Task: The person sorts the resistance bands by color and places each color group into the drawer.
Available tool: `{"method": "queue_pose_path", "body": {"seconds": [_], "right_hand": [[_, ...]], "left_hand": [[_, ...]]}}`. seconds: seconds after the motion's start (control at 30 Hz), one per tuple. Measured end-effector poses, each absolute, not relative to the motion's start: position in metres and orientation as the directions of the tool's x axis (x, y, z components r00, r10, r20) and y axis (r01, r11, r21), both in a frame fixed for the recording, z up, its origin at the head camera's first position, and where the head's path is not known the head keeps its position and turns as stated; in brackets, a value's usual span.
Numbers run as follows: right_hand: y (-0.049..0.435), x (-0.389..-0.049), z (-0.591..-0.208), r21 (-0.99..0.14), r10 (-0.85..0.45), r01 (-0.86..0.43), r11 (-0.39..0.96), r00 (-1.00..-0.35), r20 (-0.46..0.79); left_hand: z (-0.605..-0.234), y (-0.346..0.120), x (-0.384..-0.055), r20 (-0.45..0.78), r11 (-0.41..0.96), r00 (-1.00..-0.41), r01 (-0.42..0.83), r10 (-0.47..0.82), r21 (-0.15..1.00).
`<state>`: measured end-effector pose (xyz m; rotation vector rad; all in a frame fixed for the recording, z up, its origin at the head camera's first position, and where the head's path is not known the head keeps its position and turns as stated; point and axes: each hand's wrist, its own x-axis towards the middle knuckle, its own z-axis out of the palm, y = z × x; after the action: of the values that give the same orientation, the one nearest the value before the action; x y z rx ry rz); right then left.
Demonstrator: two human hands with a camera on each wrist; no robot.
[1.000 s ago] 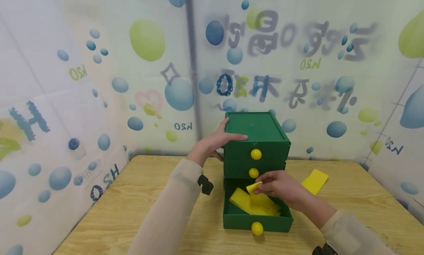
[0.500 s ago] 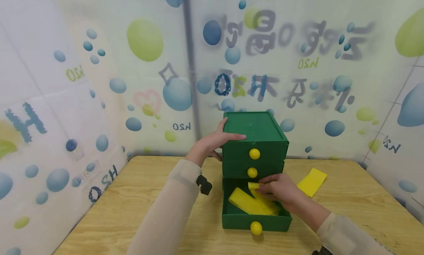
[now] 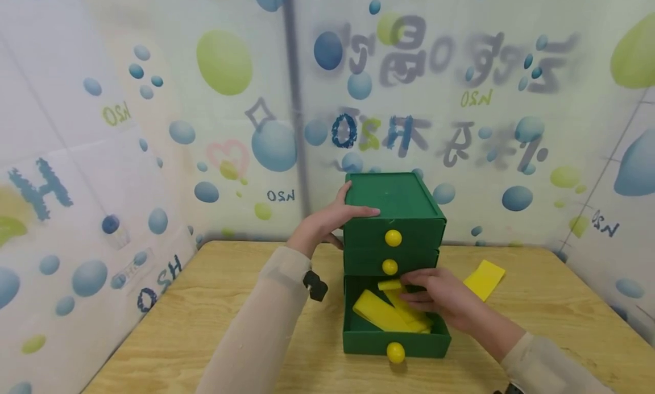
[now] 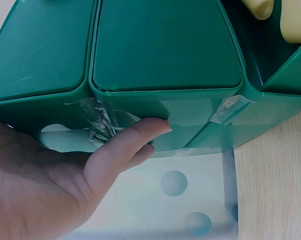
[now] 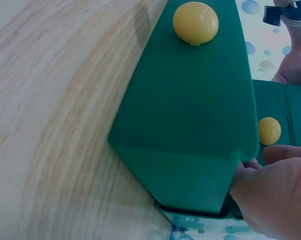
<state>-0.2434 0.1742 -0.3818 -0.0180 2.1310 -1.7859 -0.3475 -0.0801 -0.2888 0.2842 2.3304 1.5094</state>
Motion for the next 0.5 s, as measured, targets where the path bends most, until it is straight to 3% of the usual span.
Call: {"method": "queue_pose_path", "body": {"seconds": [0.33, 0.5], "right_hand": [[0.212, -0.245, -0.361, -0.972, -0.299, 0.163, 0.172, -0.931, -0.209], [0.241, -0.256, -0.346, -0.971, -0.261, 0.122, 0.208, -0.949, -0.175]], "left_hand": [[-0.289, -0.079, -0.347, -0.177, 0.411, -0.915, -0.015, 0.361, 0.912], [-0.288, -0.080, -0.346, -0.176, 0.413, -0.918, -0.016, 0.355, 0.911]]}}
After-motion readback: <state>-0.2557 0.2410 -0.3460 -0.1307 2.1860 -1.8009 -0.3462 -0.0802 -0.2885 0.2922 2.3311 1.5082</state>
